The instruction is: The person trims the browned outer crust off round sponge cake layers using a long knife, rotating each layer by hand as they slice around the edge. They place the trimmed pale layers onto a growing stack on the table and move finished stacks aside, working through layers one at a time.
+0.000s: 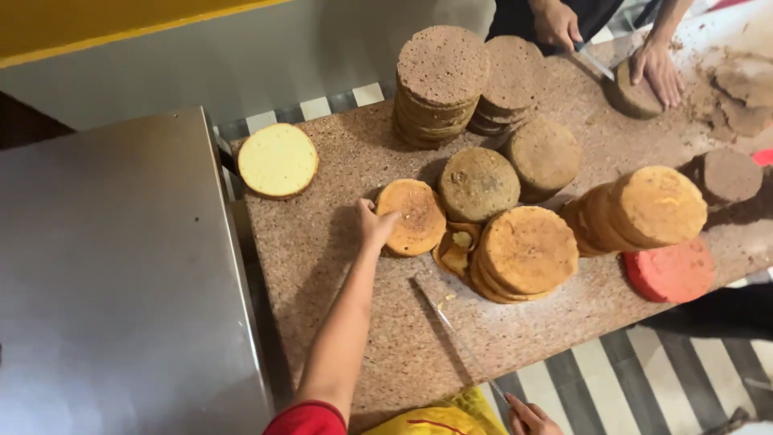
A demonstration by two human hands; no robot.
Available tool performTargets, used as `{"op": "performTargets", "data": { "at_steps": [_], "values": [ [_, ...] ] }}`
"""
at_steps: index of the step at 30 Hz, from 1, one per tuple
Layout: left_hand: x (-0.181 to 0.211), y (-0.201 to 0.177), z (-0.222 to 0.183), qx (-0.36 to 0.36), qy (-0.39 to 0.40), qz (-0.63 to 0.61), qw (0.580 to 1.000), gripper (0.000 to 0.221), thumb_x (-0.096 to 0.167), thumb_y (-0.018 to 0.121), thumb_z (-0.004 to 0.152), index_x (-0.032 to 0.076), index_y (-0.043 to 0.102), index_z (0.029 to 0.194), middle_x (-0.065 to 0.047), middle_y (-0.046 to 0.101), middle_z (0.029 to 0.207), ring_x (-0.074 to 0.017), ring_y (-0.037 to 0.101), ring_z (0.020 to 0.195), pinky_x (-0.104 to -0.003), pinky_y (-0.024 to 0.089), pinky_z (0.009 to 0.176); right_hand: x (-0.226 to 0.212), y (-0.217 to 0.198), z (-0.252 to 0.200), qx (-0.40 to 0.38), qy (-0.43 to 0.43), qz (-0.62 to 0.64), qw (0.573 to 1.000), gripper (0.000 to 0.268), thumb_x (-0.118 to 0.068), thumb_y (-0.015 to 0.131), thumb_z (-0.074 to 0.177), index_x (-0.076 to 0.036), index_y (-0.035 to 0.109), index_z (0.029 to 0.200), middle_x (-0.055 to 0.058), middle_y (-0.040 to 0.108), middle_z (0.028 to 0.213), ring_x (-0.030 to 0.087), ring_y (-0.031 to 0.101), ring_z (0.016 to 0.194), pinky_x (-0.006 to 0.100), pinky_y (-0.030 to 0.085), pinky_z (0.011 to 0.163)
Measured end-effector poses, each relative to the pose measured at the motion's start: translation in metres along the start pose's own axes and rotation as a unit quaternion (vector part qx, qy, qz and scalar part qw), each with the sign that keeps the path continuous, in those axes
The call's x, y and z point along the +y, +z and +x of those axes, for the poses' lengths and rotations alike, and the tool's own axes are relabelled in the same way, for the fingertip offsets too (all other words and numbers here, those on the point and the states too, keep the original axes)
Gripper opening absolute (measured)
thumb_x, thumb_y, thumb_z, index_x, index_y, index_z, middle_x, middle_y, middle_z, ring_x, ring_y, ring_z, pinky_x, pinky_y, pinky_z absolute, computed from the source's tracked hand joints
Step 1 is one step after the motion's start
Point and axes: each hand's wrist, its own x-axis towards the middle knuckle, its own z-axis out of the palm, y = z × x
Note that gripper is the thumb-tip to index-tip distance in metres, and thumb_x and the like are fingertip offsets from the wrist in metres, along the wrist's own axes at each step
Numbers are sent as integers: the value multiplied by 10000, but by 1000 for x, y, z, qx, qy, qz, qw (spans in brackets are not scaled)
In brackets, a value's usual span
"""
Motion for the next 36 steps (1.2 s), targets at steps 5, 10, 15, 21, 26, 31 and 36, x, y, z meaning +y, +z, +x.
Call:
{"op": "performTargets", "data": {
  "at_steps": [5,10,15,21,26,31,36],
  "values": [
    [28,-38,-76,65,57,-272,959,727,183,910,731,34,453,1277,-192,592,1218,-289,610,1155,-410,489,1028,14,-34,35,-22,194,-4,981,492,-327,823,776,-151,720,1224,102,767,847,257,773,778,370,607,752],
    [-3,-75,-210,132,-168,-474,854,779,80,833,758,92,441,1431,-158,565,1396,-279,557,1273,-405,508,1015,-2,-85,78,-43,158,126,978,347,-266,707,878,-90,688,1177,116,735,754,245,696,658,384,552,611],
    [-47,-35,-266,34,-206,-361,909,737,195,816,800,85,518,1465,-128,617,1408,-307,601,1296,-479,518,1067,-8,-98,133,-82,119,235,961,329,-227,620,970,-77,648,1262,139,677,669,228,610,555,371,503,547],
    [61,-40,-264,-50,76,287,954,808,548,775,837,236,423,1494,-96,303,1614,-330,252,1508,-608,109,1216,-14,-116,153,2,-9,189,982,328,-230,651,966,-56,681,1243,223,732,876,327,706,723,379,554,680],
    [41,-19,-245,-170,197,391,883,967,774,509,892,206,222,1621,-135,141,1689,-355,118,1553,-623,-15,1227,8,-131,87,6,40,118,992,320,-239,670,929,-65,732,1191,234,738,918,380,718,788,393,566,676],
    [39,-17,-245,-147,206,400,881,1001,812,417,887,159,206,1614,-136,158,1700,-346,115,1565,-581,4,1241,-15,-53,110,73,-111,168,977,238,-198,634,1025,-69,705,1212,169,759,954,206,675,843,344,544,753],
    [37,-25,-246,-152,203,355,900,1000,800,439,887,150,251,1623,-136,206,1682,-332,126,1567,-570,17,1256,-57,-81,76,-40,142,208,967,340,-244,640,959,-96,722,1254,179,721,773,222,667,629,373,553,655]
  ]
}}
